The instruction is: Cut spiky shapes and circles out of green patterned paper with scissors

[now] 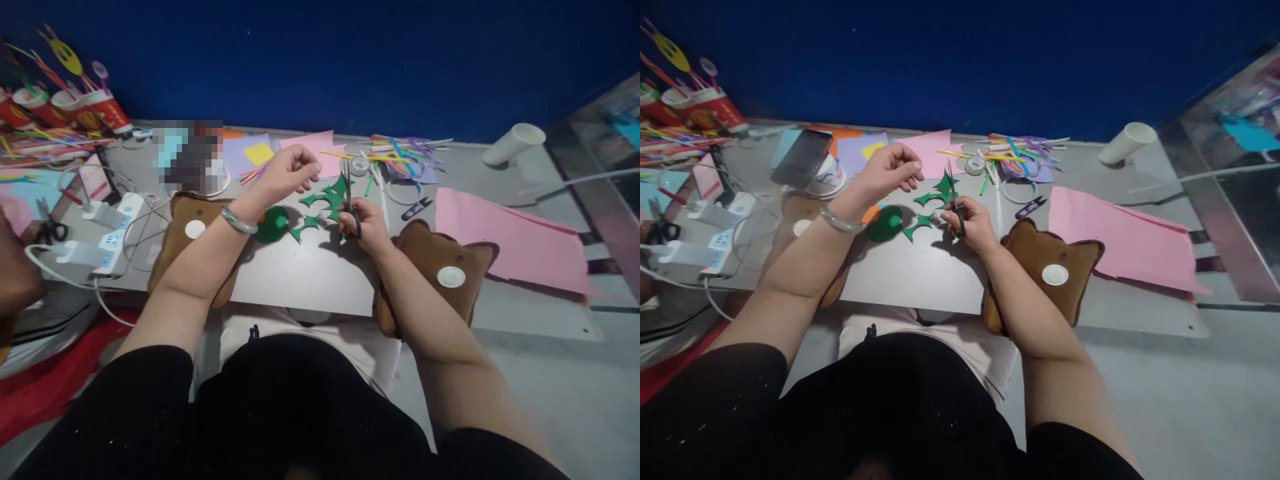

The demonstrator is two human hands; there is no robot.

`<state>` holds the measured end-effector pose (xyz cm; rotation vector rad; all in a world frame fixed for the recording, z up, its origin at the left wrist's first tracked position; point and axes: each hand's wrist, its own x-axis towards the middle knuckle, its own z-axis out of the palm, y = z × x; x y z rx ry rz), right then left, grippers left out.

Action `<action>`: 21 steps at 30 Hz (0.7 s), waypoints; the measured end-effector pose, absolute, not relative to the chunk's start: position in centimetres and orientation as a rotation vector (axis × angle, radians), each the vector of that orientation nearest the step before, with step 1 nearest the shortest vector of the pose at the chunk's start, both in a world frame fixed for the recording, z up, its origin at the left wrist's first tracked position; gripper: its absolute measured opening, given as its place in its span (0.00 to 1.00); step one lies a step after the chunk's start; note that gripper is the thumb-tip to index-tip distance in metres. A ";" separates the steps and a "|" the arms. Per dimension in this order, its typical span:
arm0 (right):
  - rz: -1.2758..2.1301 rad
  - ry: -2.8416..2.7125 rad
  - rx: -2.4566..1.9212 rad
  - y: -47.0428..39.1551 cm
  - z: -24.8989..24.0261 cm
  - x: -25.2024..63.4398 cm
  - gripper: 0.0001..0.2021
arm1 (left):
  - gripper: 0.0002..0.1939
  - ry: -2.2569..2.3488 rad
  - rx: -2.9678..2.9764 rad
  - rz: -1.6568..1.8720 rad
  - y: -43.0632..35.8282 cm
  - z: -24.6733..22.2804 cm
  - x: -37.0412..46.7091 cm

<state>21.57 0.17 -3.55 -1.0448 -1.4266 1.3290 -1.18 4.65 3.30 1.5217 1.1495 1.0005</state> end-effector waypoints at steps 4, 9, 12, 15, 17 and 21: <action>1.322 -1.393 -1.009 0.4 -4.0 21.3 0.34 | 0.07 1.391 1.953 0.847 3.2 4.2 -5.8; 1.304 -1.377 -1.012 0.7 -4.2 20.9 0.33 | 0.15 1.816 2.114 0.437 -2.2 3.4 -12.0; 1.314 -1.407 -0.999 0.9 -4.3 20.4 0.32 | 0.18 1.954 2.098 0.374 -4.4 1.6 -14.5; 1.291 -1.415 -1.000 1.0 -4.5 19.7 0.32 | 0.21 1.945 2.169 0.473 -4.9 -0.2 -15.9; 1.264 -1.401 -1.013 0.8 -4.6 19.3 0.32 | 0.22 1.933 2.163 0.505 -4.7 -0.9 -16.0; 1.279 -1.388 -1.042 0.4 -4.5 18.7 0.32 | 0.20 1.926 2.123 0.512 -5.1 0.5 -14.5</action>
